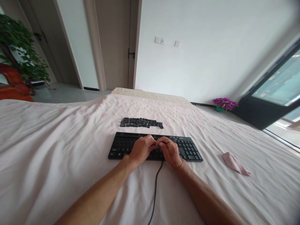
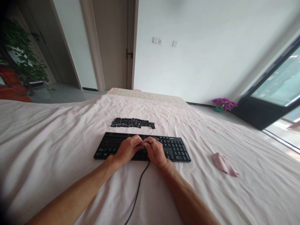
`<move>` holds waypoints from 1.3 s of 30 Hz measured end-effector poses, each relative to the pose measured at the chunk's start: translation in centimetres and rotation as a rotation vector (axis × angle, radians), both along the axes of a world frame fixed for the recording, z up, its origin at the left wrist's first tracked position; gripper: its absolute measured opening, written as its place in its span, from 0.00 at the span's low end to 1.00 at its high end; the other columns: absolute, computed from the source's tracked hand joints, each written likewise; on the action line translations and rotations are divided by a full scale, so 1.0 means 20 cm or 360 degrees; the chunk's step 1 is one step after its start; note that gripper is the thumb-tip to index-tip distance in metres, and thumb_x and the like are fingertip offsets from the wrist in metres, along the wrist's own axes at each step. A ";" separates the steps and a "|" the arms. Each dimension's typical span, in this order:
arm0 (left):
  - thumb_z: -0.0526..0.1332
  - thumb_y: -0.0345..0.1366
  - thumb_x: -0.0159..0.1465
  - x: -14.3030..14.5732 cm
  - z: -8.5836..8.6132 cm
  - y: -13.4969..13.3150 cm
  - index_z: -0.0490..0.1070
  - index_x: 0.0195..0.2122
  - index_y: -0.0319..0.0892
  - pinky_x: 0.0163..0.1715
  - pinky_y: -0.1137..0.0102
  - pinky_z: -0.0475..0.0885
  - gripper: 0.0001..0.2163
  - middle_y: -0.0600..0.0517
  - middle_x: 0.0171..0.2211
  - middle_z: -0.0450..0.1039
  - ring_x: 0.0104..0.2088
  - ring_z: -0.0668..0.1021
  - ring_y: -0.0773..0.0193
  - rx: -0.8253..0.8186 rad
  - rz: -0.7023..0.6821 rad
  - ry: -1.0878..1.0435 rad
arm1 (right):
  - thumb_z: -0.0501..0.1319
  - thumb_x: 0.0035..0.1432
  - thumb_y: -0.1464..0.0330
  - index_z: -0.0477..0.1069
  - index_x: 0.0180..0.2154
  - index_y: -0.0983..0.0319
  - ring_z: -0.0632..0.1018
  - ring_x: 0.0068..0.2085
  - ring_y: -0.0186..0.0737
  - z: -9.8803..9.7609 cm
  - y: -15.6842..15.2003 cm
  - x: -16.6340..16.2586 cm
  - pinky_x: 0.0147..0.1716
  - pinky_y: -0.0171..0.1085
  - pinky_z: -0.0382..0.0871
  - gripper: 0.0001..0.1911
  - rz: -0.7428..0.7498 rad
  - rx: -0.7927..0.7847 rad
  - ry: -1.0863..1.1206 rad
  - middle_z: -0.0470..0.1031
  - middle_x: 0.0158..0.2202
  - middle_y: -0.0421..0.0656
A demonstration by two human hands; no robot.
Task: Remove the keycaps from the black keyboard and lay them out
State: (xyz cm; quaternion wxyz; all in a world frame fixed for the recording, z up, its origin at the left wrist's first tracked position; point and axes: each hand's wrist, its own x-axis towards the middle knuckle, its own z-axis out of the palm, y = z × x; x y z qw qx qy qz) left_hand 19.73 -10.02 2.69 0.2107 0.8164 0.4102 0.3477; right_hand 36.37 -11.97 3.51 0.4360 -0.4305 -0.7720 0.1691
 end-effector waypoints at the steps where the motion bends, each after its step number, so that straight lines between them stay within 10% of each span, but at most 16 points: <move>1: 0.57 0.41 0.63 0.00 0.00 0.00 0.72 0.31 0.44 0.32 0.72 0.63 0.08 0.53 0.32 0.72 0.32 0.73 0.64 -0.0031 -0.0001 -0.0028 | 0.50 0.64 0.65 0.71 0.31 0.60 0.76 0.35 0.39 0.00 0.00 0.00 0.40 0.36 0.69 0.14 -0.0008 -0.0008 -0.0004 0.75 0.32 0.43; 16: 0.60 0.26 0.53 0.00 -0.04 0.06 0.68 0.43 0.44 0.34 0.73 0.70 0.16 0.55 0.35 0.75 0.31 0.77 0.67 -0.0431 0.0124 -0.0443 | 0.49 0.65 0.72 0.68 0.51 0.58 0.73 0.45 0.42 0.06 0.01 -0.02 0.46 0.43 0.67 0.16 0.0046 0.0525 -0.0232 0.75 0.39 0.45; 39: 0.62 0.29 0.54 -0.01 -0.05 0.08 0.66 0.47 0.42 0.35 0.71 0.71 0.18 0.52 0.35 0.72 0.31 0.76 0.68 -0.0517 0.0256 -0.0789 | 0.58 0.57 0.63 0.76 0.33 0.57 0.77 0.36 0.40 0.12 0.31 0.02 0.32 0.34 0.60 0.09 -0.0660 -0.0329 -0.0582 0.79 0.33 0.40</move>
